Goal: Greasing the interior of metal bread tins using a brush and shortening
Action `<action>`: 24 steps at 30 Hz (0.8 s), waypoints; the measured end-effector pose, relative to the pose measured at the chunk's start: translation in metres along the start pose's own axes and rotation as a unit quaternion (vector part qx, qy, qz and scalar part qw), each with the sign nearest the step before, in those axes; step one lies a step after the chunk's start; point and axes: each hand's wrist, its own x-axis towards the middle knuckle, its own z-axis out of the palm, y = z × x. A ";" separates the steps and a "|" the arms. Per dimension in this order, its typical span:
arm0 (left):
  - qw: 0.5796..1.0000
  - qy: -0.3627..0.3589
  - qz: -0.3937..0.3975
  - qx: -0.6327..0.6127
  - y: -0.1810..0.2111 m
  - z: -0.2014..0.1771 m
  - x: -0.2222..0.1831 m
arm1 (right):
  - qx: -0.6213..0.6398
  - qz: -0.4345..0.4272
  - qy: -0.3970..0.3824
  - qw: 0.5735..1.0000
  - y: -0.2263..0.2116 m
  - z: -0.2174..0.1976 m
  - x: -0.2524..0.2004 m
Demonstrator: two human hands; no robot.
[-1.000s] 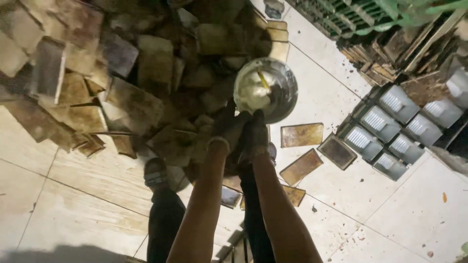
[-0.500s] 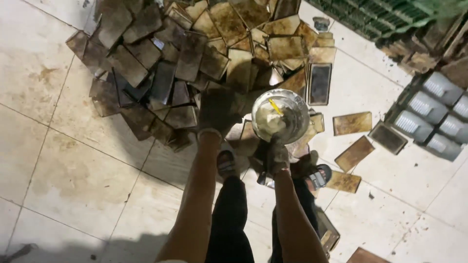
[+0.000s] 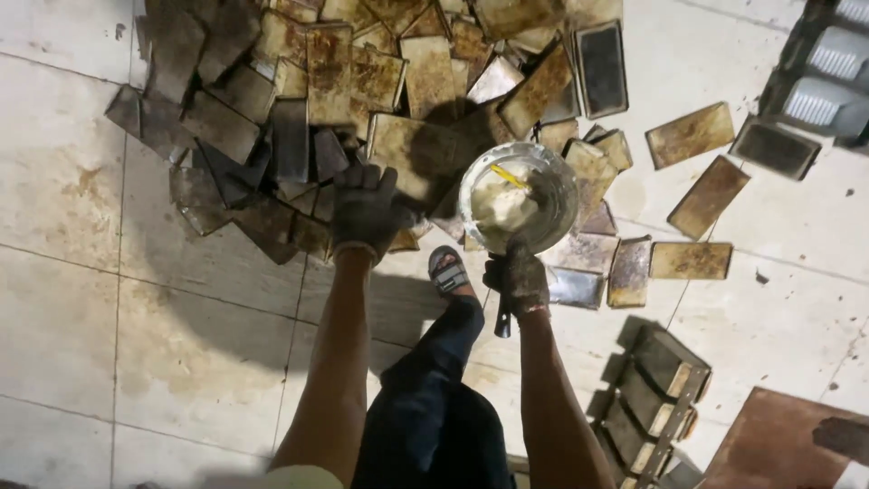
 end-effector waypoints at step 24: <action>0.930 -0.339 0.136 -0.026 -0.146 0.103 -0.178 | 0.150 0.043 0.158 0.975 0.381 0.099 0.027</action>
